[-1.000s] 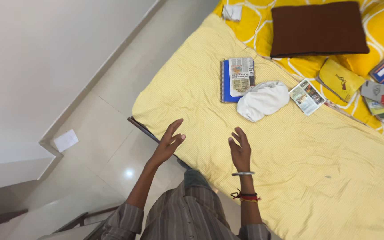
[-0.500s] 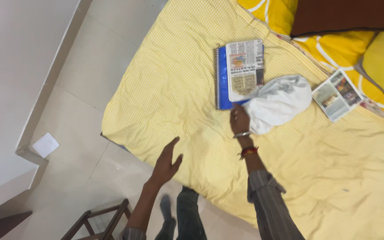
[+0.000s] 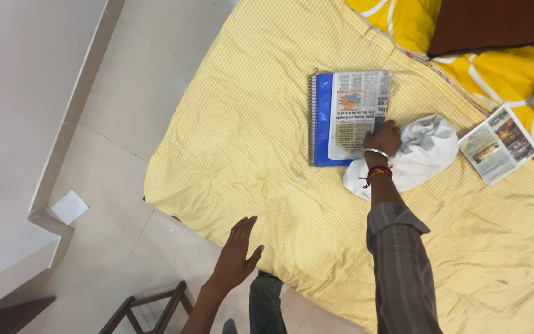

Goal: The person picks up items from a bed, folds or stacks them, and places them into a wardrobe shelf. Items handled include a patterned cloth, a floral notebook, a white shirt, a newspaper, a blue notebook, a white towel, a yellow book, and loose papers.

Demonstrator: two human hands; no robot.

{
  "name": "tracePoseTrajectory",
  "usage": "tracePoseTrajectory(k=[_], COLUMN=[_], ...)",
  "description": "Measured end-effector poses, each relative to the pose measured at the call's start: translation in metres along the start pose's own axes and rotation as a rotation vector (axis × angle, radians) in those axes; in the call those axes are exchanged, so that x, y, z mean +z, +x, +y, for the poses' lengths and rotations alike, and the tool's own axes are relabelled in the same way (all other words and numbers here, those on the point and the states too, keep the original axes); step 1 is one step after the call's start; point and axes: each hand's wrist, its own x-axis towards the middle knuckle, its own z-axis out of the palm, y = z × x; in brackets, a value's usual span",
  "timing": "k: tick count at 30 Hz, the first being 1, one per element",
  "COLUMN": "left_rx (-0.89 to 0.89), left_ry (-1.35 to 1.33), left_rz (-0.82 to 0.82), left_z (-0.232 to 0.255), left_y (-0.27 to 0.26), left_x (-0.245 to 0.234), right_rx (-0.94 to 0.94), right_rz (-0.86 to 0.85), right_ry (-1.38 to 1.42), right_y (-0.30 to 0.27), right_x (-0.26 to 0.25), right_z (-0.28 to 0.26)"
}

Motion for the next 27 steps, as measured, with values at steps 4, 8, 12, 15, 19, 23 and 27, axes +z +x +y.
tracePoseTrajectory(k=[4,8,12,15,19,23,27], left_rx=[0.050,0.004,-0.025,-0.050,-0.019,0.109,0.222], left_ry=[0.011,-0.025,-0.342,-0.524,-0.865,-0.887,-0.837], left_rz=[-0.005,-0.005,0.041,0.067,-0.033,0.003,-0.138], left_z=[0.004,0.014,0.024,0.026,0.031,0.046,0.051], left_y=[-0.010,-0.021,-0.030,-0.040,-0.085,-0.164,-0.240], left_x=[-0.017,-0.029,-0.039,-0.054,-0.082,-0.091,-0.107], right_rx=[-0.175,-0.210,-0.339,-0.335,-0.277,-0.412,-0.354], right_rz=[0.137,-0.164,-0.313,-0.508,-0.629,-0.517,-0.443], right_ry=[0.389,0.921,1.230,1.425,1.538,1.492,1.581], right_y=[-0.022,-0.094,-0.214,-0.305,-0.410,-0.506,-0.598], right_x=[-0.024,-0.076,-0.174,-0.255,-0.322,-0.351,-0.372], right_z=[0.009,-0.009,-0.035,-0.041,-0.045,-0.050,-0.048])
